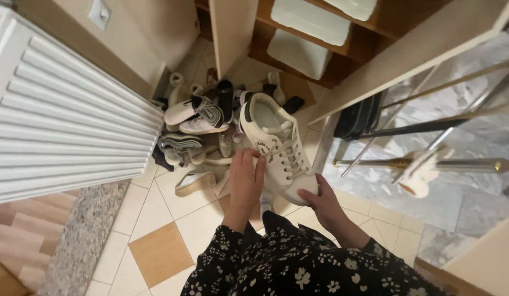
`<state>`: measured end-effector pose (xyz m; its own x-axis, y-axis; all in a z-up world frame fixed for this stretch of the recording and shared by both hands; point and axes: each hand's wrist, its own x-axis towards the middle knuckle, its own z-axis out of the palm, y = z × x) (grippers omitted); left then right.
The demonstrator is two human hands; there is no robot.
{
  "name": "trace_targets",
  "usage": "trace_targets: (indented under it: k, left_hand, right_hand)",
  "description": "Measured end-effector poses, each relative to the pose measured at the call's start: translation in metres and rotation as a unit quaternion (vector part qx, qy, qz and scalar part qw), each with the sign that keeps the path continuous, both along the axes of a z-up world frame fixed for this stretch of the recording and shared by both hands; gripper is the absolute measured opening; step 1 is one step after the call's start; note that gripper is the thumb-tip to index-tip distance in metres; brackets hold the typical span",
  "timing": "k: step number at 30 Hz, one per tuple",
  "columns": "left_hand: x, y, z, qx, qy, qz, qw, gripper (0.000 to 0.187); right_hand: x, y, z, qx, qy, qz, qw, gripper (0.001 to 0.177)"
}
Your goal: The person organizes shoes by picking them up from a pile on the floor and placing them onto the shelves of a cabinet.
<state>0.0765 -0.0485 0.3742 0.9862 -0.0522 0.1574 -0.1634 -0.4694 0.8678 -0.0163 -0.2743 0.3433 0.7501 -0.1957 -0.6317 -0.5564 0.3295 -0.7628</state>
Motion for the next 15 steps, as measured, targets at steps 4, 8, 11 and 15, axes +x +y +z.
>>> trace_targets:
  k: [4,8,11,15]
  left_hand:
    - [0.004,-0.005,0.015,0.063,-0.043,-0.051,0.996,0.013]
    - [0.005,-0.013,0.053,-0.013,0.054,-0.088,0.995,0.019]
    - [0.005,-0.008,0.063,-0.095,0.16,-0.11,0.976,0.016]
    - [0.013,0.008,0.089,-0.197,0.213,-0.151,0.945,0.016]
  right_hand:
    - [0.0,0.001,0.015,0.004,-0.03,-0.025,0.999,0.071]
    - [-0.001,-0.004,0.018,0.007,-0.052,-0.046,0.998,0.071]
    - [0.004,0.002,0.052,-0.003,-0.069,-0.059,0.996,0.075]
    - [-0.002,-0.009,0.046,-0.005,-0.075,-0.08,0.994,0.075]
